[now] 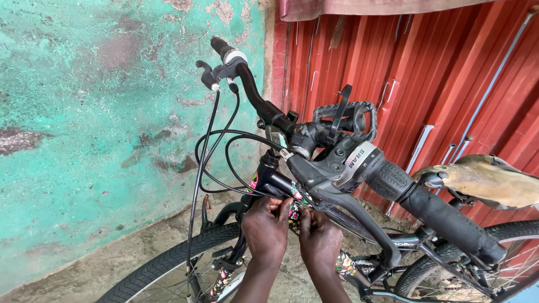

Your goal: The person repairs a bicycle by first wiping the front fork with a cloth. They then adjust the seat post and use a wrench to tighten the seat clamp bolt. Finally, they use pliers to adjust the brake cable near the rear wheel.

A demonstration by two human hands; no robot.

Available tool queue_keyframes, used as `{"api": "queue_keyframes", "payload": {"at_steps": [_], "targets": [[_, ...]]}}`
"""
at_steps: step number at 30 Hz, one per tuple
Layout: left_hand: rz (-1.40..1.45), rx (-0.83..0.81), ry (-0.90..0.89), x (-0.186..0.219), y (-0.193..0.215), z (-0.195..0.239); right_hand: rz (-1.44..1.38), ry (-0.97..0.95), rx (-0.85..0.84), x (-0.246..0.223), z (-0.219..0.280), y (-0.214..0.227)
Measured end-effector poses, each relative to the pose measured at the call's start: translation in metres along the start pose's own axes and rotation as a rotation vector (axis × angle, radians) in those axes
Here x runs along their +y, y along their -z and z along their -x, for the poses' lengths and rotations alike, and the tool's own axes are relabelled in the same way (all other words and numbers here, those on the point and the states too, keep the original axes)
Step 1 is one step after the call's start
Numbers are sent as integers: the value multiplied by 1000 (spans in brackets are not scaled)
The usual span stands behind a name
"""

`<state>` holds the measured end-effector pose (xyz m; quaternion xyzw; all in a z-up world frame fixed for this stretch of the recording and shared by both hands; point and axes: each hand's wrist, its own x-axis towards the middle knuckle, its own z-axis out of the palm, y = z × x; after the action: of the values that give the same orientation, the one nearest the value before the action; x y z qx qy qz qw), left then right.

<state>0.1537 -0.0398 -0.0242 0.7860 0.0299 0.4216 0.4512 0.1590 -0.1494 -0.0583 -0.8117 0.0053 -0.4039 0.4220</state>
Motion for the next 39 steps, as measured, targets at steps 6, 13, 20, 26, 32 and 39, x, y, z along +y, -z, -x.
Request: {"api": "queue_keyframes", "payload": {"at_steps": [6,13,20,26,32,39], "targets": [[85,35,-74,-2,-5,1,31,24,-24,11,2,1],[-49,-184,102,11,15,-2,22,13,7,16,3,-1],[-208,-408,-53,6,29,2,249,-25,-385,29,-24,40],[-270,-943,-222,41,67,44,315,-19,-651,60,-8,117],[-207,-1313,-339,73,70,110,365,-111,-1153,35,23,234],[-257,-1602,-306,3,48,235,586,-236,-1488,52,77,250]]}}
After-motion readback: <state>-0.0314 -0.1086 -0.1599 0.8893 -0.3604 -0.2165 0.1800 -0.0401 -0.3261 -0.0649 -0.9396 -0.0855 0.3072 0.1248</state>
